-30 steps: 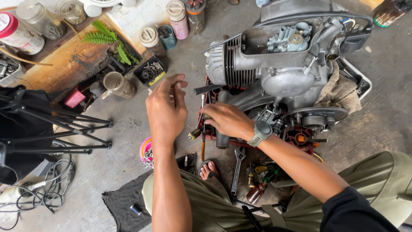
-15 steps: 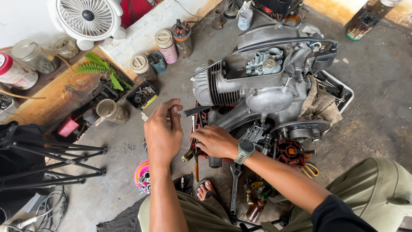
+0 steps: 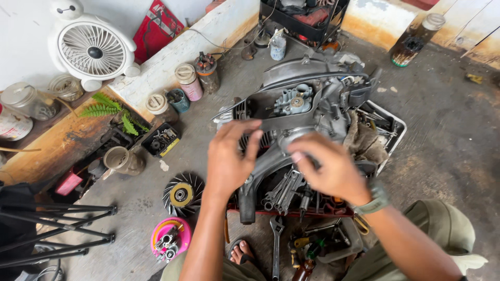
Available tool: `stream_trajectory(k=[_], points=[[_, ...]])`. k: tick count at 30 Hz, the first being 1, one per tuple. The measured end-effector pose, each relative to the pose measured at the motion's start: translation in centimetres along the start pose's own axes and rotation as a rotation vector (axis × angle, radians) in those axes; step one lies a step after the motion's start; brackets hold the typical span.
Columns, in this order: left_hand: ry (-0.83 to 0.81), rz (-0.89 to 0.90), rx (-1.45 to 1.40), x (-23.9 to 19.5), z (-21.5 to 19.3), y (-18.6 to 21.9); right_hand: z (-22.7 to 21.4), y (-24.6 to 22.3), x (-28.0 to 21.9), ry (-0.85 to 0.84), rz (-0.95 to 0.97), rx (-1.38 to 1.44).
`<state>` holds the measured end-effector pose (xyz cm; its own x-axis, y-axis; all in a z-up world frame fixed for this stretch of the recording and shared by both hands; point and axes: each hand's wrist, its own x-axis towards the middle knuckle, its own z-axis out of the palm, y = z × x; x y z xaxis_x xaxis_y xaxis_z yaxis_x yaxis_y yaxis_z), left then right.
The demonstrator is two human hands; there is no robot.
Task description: The person applies lubricant from a tube to a small metal part and then places it into the engine. They then use a wrench to tighten a bolt on the engine casing.
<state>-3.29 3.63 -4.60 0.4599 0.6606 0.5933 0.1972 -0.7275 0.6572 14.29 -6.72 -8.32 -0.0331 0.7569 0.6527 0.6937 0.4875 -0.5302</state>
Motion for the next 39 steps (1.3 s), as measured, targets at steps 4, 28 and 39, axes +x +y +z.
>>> stream_trajectory(k=[4, 28, 39], points=[[-0.043, 0.071, 0.100, 2.1, 3.5, -0.4, -5.1, 1.1, 2.9, 0.115, 0.086, -0.130], [-0.149, -0.041, -0.176, 4.8, 6.1, -1.9, -5.1, 5.8, 7.9, -0.156, 0.081, -0.006], [-0.095, -0.051, -0.165, 4.9, 6.5, -2.1, -5.5, 6.1, 8.2, -0.224, 0.125, -0.022]])
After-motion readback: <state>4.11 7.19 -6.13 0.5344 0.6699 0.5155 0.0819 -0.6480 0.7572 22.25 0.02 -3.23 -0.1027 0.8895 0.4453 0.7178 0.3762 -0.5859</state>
